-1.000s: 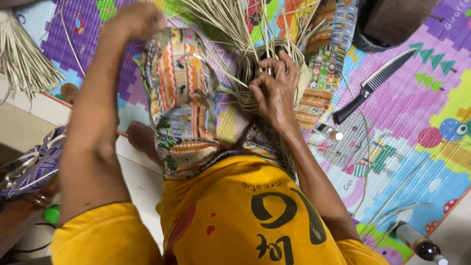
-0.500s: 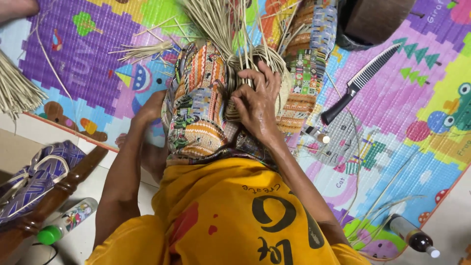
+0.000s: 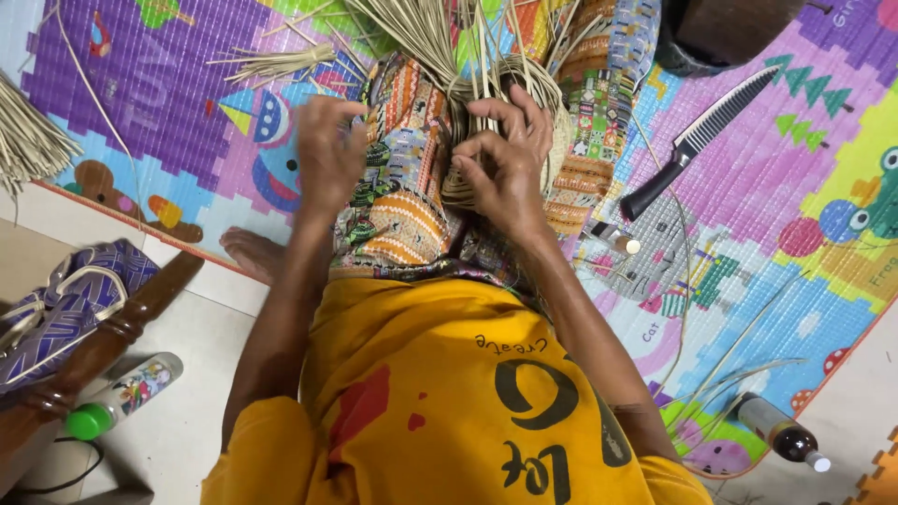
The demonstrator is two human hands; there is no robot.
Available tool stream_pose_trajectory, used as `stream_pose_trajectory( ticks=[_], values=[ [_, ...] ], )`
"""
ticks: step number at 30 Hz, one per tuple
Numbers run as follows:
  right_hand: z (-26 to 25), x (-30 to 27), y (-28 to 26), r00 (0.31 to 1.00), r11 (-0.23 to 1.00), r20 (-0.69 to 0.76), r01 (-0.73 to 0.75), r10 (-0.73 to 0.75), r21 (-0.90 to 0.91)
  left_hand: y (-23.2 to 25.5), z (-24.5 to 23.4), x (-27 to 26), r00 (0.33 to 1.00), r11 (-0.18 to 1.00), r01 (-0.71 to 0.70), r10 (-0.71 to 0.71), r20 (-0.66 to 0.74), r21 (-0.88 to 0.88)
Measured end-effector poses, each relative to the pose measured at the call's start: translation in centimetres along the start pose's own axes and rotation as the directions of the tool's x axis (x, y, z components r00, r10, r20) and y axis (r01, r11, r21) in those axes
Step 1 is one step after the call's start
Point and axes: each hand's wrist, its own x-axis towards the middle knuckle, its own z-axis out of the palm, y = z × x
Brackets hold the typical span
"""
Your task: Extending the brim of a woven straw object by interlacing new strands of dried grass
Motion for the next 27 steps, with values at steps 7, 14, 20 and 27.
stream_pose_trajectory(
  ticks=[7,14,20,27],
  values=[
    [-7.3,-1.3,2.0,0.99,0.841,-0.054,-0.079,0.127,0.535,11.0,-0.6,-0.6,0.932,0.687,0.178,0.111,0.344,-0.705],
    [-7.4,-10.1,0.1,0.964,0.949,0.01,-0.263,0.265,0.173,11.4,0.3,-0.8,0.944,0.631,0.15,0.139,0.301,-0.762],
    [-6.4,-13.7,-1.7,0.997,0.955,0.01,-0.075,0.082,-0.285,11.1,0.5,-0.9,0.94,0.632,0.178,0.117,0.32,-0.754],
    [-9.5,-10.7,-5.4,0.982,0.989,0.144,-0.131,0.119,0.074,11.4,0.7,-0.6,0.95,0.657,0.173,0.084,0.3,-0.734]
  ],
)
